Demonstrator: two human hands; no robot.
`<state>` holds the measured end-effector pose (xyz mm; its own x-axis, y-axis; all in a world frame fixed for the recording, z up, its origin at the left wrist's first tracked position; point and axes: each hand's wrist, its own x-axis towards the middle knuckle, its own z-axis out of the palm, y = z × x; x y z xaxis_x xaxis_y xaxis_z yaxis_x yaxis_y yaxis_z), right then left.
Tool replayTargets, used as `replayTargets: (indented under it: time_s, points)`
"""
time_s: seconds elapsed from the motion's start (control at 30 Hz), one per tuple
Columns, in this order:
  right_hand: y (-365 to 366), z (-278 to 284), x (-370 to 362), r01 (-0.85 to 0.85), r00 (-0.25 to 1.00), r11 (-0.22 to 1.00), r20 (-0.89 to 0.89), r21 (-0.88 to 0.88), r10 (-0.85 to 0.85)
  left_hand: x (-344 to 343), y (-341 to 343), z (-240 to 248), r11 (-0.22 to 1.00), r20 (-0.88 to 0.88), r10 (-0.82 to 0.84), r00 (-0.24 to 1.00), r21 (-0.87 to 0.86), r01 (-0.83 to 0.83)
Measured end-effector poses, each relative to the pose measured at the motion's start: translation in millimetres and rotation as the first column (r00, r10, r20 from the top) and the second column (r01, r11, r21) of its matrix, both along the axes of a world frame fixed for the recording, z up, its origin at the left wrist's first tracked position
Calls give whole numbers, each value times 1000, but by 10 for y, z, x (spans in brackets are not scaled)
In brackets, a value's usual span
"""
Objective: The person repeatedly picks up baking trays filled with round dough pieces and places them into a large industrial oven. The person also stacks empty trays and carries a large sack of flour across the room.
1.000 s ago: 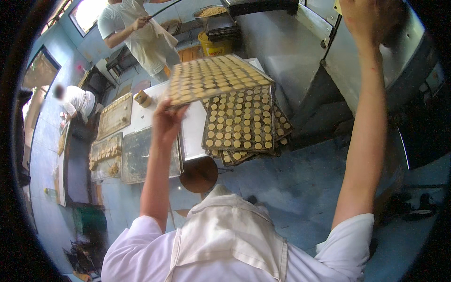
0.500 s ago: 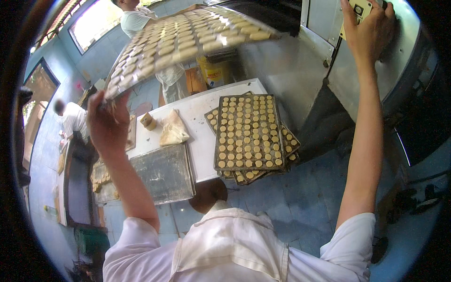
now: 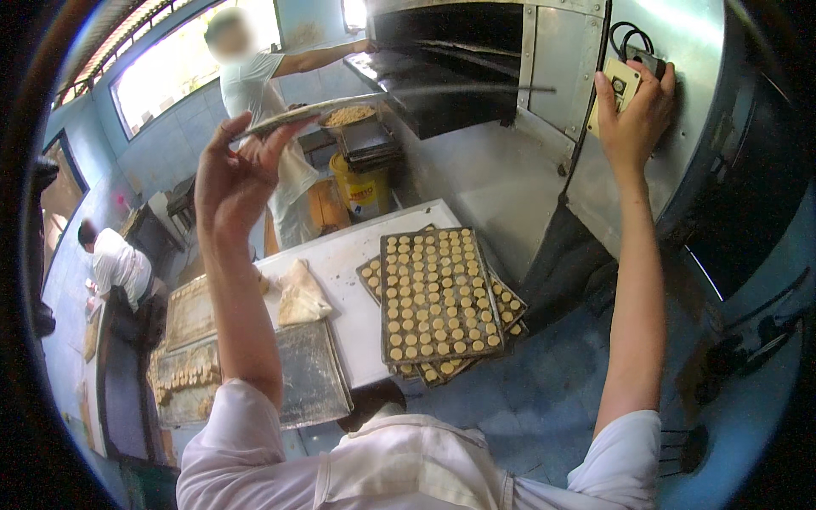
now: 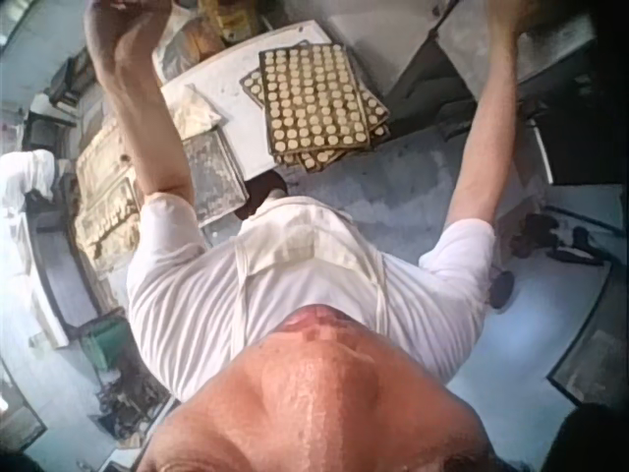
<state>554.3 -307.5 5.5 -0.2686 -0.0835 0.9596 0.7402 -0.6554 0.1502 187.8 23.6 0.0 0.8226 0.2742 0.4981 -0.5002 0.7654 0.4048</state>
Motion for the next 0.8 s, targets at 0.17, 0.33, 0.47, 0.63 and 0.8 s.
replayTargets:
  time_s: [0.17,0.33,0.47,0.63,0.8]
  points:
    - [34,-2,-21,1,998,999,-64,36,1,237,-15,-104,953,-13,265,964,153,-260]
    - [57,13,-27,-35,995,998,-96,45,39,480,-48,-133,928,-93,349,932,173,-331]
    - [-24,-28,17,6,996,999,-85,48,-1,786,28,-171,930,-42,322,946,202,-307]
    - [82,-9,-55,-8,996,1000,-85,29,11,1219,419,-226,907,-8,383,924,191,-375]
    - [6,18,-94,21,996,1000,-89,12,-19,1883,895,-313,914,18,372,928,171,-369]
